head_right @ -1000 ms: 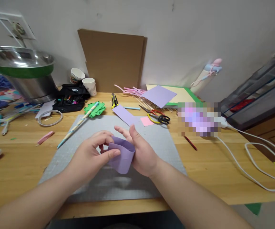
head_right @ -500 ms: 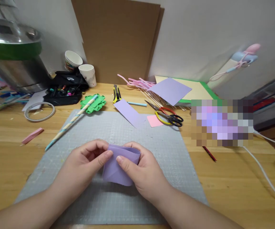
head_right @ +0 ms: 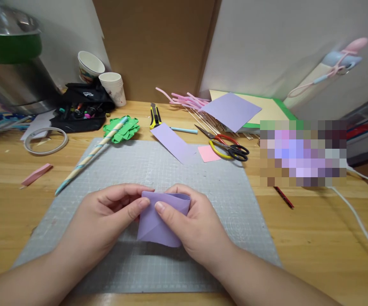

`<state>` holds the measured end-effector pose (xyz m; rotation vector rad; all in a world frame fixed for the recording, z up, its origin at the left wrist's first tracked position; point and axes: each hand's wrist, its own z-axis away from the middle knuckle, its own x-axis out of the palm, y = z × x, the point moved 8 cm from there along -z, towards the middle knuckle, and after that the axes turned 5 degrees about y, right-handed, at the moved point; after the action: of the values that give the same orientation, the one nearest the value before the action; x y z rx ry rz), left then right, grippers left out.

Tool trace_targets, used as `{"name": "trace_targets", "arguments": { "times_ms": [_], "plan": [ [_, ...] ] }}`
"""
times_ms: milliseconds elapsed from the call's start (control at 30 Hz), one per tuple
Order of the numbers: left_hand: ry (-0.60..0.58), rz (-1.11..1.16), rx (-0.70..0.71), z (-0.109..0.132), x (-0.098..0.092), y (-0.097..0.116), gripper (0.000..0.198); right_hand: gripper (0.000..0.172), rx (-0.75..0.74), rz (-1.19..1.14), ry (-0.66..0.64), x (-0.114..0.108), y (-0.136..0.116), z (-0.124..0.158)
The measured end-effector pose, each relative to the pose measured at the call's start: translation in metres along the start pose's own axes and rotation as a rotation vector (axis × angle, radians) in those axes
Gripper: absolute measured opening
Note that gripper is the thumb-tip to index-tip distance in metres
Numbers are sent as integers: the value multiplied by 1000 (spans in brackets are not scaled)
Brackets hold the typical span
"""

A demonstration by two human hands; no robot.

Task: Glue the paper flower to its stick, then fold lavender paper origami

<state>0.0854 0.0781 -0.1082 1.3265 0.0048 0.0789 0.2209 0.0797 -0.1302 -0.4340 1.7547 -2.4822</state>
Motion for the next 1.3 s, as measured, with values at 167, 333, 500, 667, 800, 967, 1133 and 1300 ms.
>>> {"name": "trace_targets", "arguments": {
  "times_ms": [167, 333, 500, 667, 800, 967, 1133, 1300],
  "plan": [
    [-27, 34, -16, 0, 2, -1, 7, 25, -20, 29, 6, -1, -1, -1],
    [-46, 47, -36, -3, 4, -2, 6, 26, -10, 42, 3, 1, -3, 1],
    [-55, 42, -54, -1, 4, -3, 8, 25, -12, 56, 12, 0, -4, 0],
    [-37, 9, -49, -1, 3, 0, 9, 25, -15, 67, 24, -2, -4, 1],
    [-39, -27, -55, 0, 4, 2, 12, 27, -1, 78, 29, -2, -2, 1],
    [-38, -35, -75, 0, 4, 0, 14, 27, -9, 105, 35, -2, -3, 1],
    [-39, -23, -77, 0, 5, 1, 11, 28, -37, 167, 54, -3, -6, 0],
    [-50, -12, -86, 1, 6, 1, 9, 28, -28, 150, 52, -3, -5, 0]
  ]
}}
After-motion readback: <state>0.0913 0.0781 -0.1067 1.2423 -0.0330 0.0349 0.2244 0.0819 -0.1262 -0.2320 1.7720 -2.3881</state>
